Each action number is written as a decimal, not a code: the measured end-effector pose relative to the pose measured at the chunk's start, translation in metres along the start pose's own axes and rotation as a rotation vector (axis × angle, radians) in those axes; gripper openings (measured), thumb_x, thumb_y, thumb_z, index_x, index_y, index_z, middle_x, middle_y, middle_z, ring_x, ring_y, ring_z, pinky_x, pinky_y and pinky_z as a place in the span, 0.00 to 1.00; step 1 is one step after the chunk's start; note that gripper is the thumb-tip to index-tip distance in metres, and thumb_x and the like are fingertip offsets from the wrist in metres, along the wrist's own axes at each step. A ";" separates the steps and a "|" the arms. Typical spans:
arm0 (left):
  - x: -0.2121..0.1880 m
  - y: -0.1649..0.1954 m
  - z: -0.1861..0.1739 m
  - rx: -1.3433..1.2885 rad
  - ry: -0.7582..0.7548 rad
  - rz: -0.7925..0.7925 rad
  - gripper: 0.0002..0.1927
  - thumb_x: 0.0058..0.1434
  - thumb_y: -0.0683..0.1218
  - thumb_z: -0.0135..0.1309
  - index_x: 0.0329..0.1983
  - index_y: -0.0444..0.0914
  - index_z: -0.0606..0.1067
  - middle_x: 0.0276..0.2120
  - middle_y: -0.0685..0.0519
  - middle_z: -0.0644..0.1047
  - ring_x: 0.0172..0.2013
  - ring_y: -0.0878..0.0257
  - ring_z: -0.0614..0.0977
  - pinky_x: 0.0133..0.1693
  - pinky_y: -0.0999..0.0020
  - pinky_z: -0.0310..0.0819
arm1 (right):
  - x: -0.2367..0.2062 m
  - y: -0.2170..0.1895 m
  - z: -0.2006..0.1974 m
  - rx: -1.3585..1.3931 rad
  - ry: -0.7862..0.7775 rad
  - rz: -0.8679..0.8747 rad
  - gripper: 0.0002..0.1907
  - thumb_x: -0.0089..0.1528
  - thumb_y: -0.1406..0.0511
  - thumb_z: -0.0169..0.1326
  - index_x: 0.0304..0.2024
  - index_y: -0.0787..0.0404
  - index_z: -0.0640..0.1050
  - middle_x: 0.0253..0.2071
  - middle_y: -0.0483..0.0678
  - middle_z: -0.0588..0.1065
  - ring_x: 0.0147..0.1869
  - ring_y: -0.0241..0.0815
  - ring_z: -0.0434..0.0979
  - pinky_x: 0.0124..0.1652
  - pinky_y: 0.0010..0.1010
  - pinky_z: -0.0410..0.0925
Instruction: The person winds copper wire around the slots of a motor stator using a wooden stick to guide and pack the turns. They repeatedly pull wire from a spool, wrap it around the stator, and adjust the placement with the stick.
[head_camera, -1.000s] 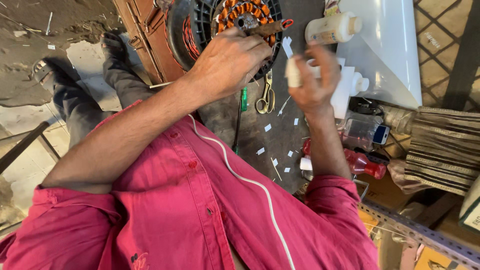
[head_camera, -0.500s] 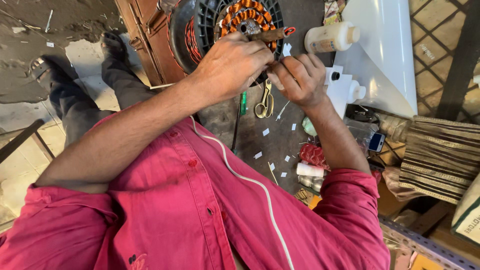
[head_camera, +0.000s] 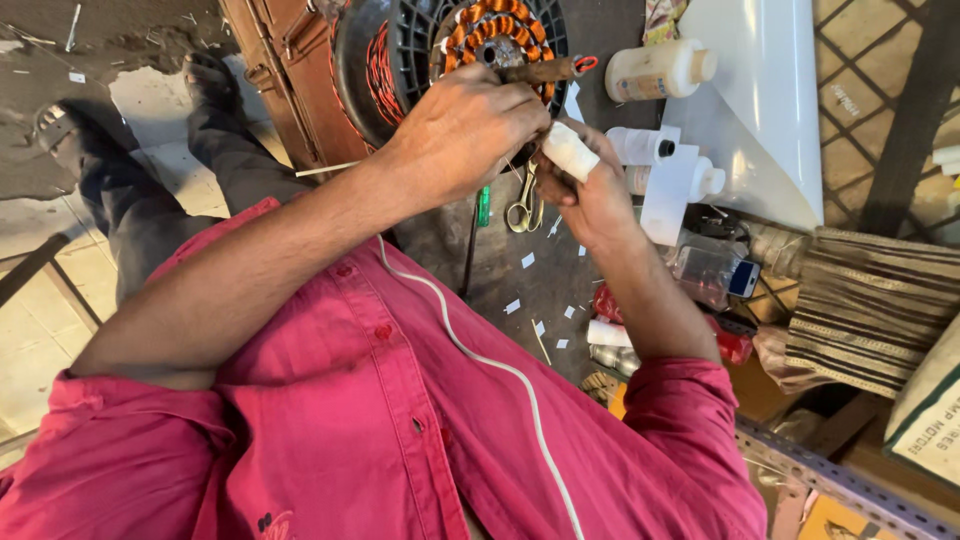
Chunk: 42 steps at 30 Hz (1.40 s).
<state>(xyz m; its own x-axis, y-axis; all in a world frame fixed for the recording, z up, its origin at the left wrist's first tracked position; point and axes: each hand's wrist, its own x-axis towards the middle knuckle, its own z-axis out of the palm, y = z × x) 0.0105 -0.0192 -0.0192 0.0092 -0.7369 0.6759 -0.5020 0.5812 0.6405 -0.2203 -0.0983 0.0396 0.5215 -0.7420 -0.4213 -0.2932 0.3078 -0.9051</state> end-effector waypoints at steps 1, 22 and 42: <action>0.000 0.000 0.000 -0.007 0.006 -0.004 0.08 0.61 0.41 0.56 0.43 0.36 0.78 0.37 0.48 0.79 0.37 0.51 0.82 0.44 0.58 0.73 | 0.001 -0.002 0.001 -0.035 0.008 -0.017 0.08 0.73 0.65 0.52 0.45 0.66 0.76 0.32 0.47 0.70 0.26 0.31 0.62 0.25 0.25 0.53; -0.001 -0.003 -0.006 0.032 -0.002 0.006 0.12 0.54 0.39 0.60 0.42 0.36 0.76 0.32 0.48 0.78 0.35 0.49 0.81 0.43 0.55 0.74 | 0.027 -0.021 0.017 -1.294 -0.045 -1.160 0.07 0.64 0.68 0.61 0.39 0.64 0.75 0.29 0.49 0.73 0.28 0.46 0.72 0.31 0.39 0.63; -0.002 -0.002 0.000 0.074 0.004 -0.029 0.17 0.51 0.36 0.58 0.46 0.36 0.79 0.37 0.48 0.79 0.39 0.50 0.81 0.46 0.57 0.73 | 0.004 -0.012 0.007 -1.407 0.178 -1.176 0.15 0.67 0.69 0.61 0.54 0.65 0.74 0.39 0.53 0.78 0.33 0.47 0.78 0.34 0.34 0.69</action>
<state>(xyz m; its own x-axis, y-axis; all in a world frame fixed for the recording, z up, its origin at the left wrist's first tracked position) 0.0120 -0.0192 -0.0218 0.0279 -0.7514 0.6592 -0.5642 0.5326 0.6310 -0.2090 -0.1013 0.0484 0.8743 -0.2549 0.4130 -0.3053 -0.9504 0.0596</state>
